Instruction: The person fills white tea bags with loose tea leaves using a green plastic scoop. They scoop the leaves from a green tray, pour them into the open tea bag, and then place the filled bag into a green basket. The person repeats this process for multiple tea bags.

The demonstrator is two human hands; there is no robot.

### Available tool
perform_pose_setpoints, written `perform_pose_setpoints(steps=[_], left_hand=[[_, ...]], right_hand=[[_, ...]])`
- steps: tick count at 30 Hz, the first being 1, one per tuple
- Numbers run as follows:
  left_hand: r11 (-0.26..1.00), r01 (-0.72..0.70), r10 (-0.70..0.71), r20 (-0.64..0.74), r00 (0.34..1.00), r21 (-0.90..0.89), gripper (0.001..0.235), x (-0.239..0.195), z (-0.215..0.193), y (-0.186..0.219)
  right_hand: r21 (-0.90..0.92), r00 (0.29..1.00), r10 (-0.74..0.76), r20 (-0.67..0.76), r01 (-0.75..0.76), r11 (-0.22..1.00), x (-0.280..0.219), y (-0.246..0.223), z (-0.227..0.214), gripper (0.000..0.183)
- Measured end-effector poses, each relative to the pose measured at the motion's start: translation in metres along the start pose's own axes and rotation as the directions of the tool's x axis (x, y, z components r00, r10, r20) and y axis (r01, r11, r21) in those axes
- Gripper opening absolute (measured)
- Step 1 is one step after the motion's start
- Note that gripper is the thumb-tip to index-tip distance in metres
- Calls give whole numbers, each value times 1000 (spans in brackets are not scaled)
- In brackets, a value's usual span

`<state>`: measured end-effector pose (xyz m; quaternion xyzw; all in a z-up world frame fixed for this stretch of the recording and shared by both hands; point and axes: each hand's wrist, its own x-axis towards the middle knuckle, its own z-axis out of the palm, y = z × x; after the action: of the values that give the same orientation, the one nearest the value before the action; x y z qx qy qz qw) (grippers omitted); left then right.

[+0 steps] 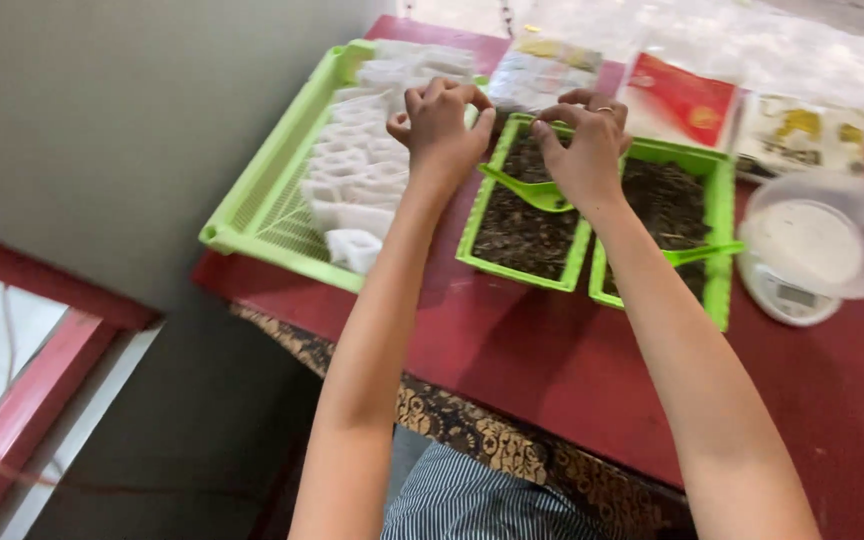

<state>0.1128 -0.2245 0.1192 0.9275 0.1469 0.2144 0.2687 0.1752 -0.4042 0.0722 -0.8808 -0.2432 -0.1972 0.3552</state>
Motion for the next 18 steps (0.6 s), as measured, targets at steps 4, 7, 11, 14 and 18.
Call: perform_pose_setpoints(steps=[4,7,11,14,18], left_hand=[[993,-115,115,60,992,0,11,-3,50,53],[972,-225,231,95,968,-70,11,-12,83,93],[936,-287,320,152,935,-203,10,-25,137,135],[913,-317,368,184,911,-257,11,-33,167,167],[890,-349,428,272,862,-294,11,-44,190,217]], right_hand=[[-57,992,115,-58,-119,991,-15,46,-45,14],[-112,980,186,-74,-194,975,-29,71,-81,16],[-199,963,227,-148,-254,947,-50,127,-112,9],[-267,954,185,-238,-247,931,-62,167,-141,7],[-309,921,165,-353,-282,909,-77,196,-193,5]])
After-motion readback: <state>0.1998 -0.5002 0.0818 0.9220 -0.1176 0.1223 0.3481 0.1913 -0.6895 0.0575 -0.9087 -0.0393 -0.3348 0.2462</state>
